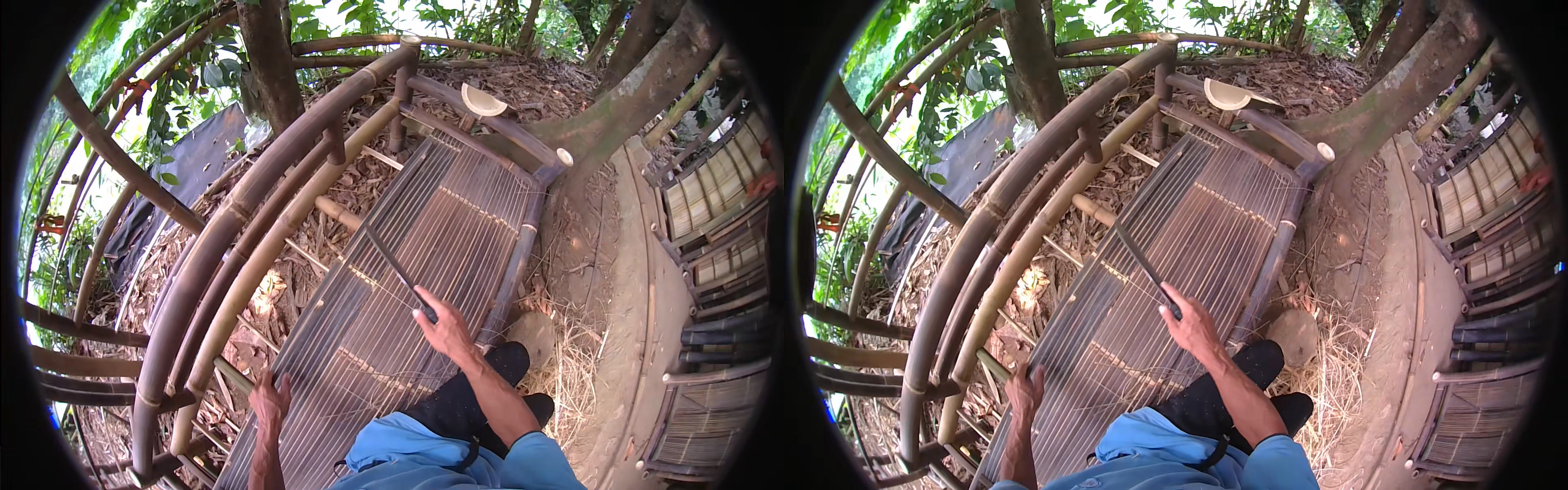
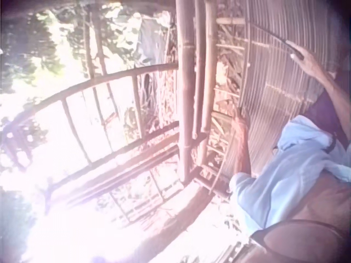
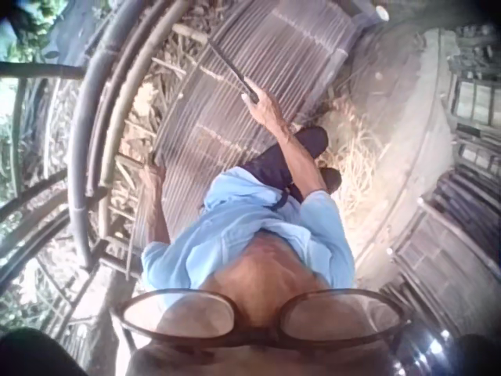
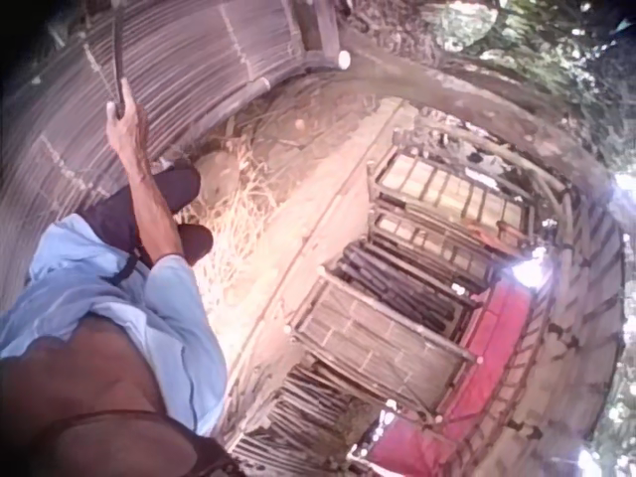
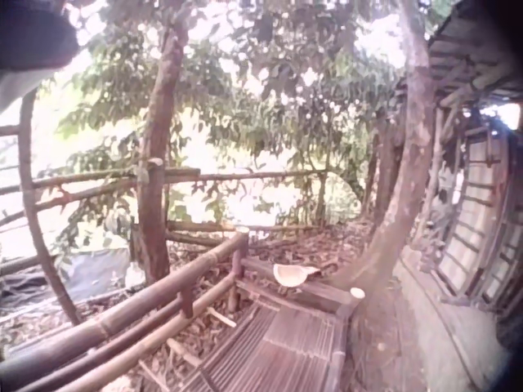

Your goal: The person shaves a thin strip of bamboo with a machete and then uses the machete to cut a large bamboo pole.

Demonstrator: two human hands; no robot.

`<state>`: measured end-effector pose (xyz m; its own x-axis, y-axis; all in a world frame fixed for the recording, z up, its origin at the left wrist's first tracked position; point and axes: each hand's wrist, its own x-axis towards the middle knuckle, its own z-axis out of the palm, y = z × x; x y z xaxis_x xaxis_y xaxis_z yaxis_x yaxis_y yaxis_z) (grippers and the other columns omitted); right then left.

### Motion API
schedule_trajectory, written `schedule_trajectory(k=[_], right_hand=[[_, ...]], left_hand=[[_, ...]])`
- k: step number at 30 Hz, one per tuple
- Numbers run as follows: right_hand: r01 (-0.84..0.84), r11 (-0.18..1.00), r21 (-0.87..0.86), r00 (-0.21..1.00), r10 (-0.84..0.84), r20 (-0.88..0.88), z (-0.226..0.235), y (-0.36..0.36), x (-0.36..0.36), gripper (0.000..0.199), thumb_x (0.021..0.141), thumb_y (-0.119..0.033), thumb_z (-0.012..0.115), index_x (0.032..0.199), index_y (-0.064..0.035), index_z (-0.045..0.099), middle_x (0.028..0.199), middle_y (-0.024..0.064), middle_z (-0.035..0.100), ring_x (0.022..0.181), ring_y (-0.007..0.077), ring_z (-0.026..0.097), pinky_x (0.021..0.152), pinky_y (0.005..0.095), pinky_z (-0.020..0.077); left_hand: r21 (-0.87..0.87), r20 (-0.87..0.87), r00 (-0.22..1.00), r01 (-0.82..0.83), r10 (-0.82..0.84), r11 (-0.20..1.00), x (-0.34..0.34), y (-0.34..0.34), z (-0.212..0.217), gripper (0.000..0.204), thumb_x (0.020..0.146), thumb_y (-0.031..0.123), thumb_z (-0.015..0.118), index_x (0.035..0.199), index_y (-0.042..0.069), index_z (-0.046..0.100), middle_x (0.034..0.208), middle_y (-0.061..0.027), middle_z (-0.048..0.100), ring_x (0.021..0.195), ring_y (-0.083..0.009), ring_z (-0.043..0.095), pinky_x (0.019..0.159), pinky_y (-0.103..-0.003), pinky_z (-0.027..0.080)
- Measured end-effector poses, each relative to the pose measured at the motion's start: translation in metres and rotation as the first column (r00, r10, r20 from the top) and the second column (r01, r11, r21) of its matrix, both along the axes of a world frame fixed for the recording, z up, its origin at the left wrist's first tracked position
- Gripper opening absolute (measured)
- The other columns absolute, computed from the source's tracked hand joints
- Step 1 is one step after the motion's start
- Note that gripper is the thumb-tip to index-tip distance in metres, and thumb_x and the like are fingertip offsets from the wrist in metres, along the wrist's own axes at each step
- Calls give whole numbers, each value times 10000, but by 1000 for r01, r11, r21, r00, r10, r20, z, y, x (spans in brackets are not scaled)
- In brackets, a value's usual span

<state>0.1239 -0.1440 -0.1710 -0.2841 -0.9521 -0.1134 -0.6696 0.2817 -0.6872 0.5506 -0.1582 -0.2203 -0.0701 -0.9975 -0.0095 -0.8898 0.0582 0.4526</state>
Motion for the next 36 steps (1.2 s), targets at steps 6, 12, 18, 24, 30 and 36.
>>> schedule_trajectory(k=[6,12,18,24,30,36], right_hand=[[58,986,156,923,-112,367,-11,-52,60,618,922,-603,672,1067,-5,611,698,-3,524,575,114,537,526,345,472],[265,957,116,720,-276,637,-17,-99,112,401,868,-308,807,1006,-51,531,736,43,620,556,131,620,477,285,541],[292,937,191,646,-341,683,-26,-135,104,361,834,-95,796,1035,-52,500,735,65,624,539,139,611,448,286,528],[258,956,139,780,-292,554,-46,-151,89,385,793,-137,822,1006,-24,522,694,58,612,529,152,607,459,313,503],[266,954,141,785,-299,543,-46,-158,75,407,821,-122,821,1054,-33,500,664,21,564,494,111,553,409,286,460],[255,955,154,744,-296,599,-29,-158,70,383,849,-169,812,1030,-25,506,680,32,586,511,103,567,413,261,468]], left_hand=[[-131,-120,992,27,-43,991,-30,1,51,134,878,128,712,949,15,722,738,-182,655,588,-332,638,529,-440,480],[27,-188,978,100,-93,995,-78,19,89,221,888,103,684,1080,-2,711,710,-194,611,574,-349,632,531,-451,477],[389,-192,980,25,55,921,-52,32,100,265,884,123,689,1106,-20,711,715,-205,668,602,-337,668,583,-433,501],[214,-298,952,-4,69,977,-42,45,70,254,900,139,678,1058,-57,712,726,-208,691,619,-320,693,603,-407,513],[201,-311,950,28,36,979,-55,31,85,238,904,116,662,1072,-46,707,760,-219,690,647,-354,703,588,-416,518],[191,-332,943,101,-32,976,-64,8,107,155,922,116,653,951,-34,676,636,-226,613,538,-354,650,510,-430,469]])
